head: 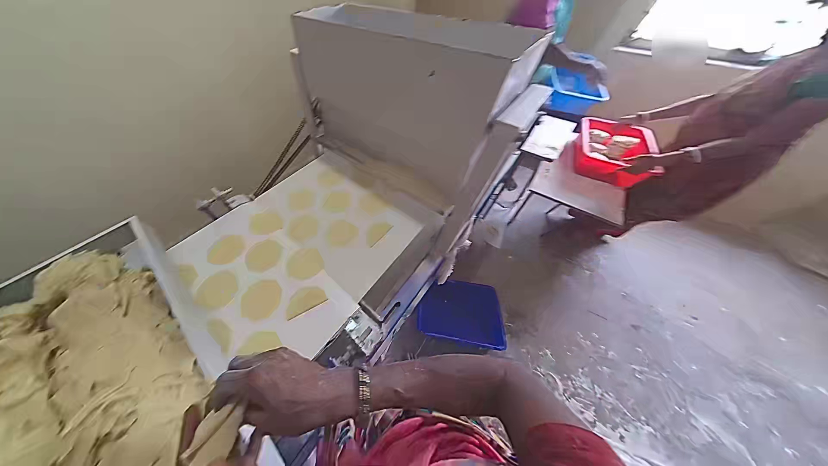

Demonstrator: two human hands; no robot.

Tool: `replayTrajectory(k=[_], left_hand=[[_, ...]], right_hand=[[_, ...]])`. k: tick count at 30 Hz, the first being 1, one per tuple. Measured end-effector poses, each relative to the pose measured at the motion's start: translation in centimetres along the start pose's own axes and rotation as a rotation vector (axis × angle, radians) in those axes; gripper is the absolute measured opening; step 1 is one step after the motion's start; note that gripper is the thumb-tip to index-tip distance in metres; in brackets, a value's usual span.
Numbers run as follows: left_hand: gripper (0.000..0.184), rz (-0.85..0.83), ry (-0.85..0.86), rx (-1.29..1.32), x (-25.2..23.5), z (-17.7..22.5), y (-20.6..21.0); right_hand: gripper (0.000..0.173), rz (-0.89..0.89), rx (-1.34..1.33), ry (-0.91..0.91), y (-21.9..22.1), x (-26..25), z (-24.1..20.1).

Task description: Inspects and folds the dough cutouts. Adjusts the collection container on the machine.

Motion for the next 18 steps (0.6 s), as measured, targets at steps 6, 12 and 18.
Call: replayTrajectory(k=[6, 12, 18], left_hand=[[0.034, 0.498, -0.27, 0.371, 0.6, -2.5, 2.1], [0.039, 0.59, -0.087, 0.178, 3.6, -0.2, -1.3], [0.04, 0.719, -0.029, 0.099, 7.7, 0.7, -2.2]], right_hand=[[0.042, -0.27, -0.108, 0.104, -2.7, 1.9, 2.6], [0.028, -0.188, 0.514, 0.558, -10.6, -2.1, 19.6], [0.027, -0.256, 0.444, 0.657, -11.5, -0.6, 27.5]])
Point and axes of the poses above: each hand's wrist, its own x-axis away from the middle knuckle, its own y-axis out of the palm, z = x × y, the point moved 8 cm from there along -x, towards the middle knuckle, and after that the axes turned 7 degrees about z, right-handed, at the moved point
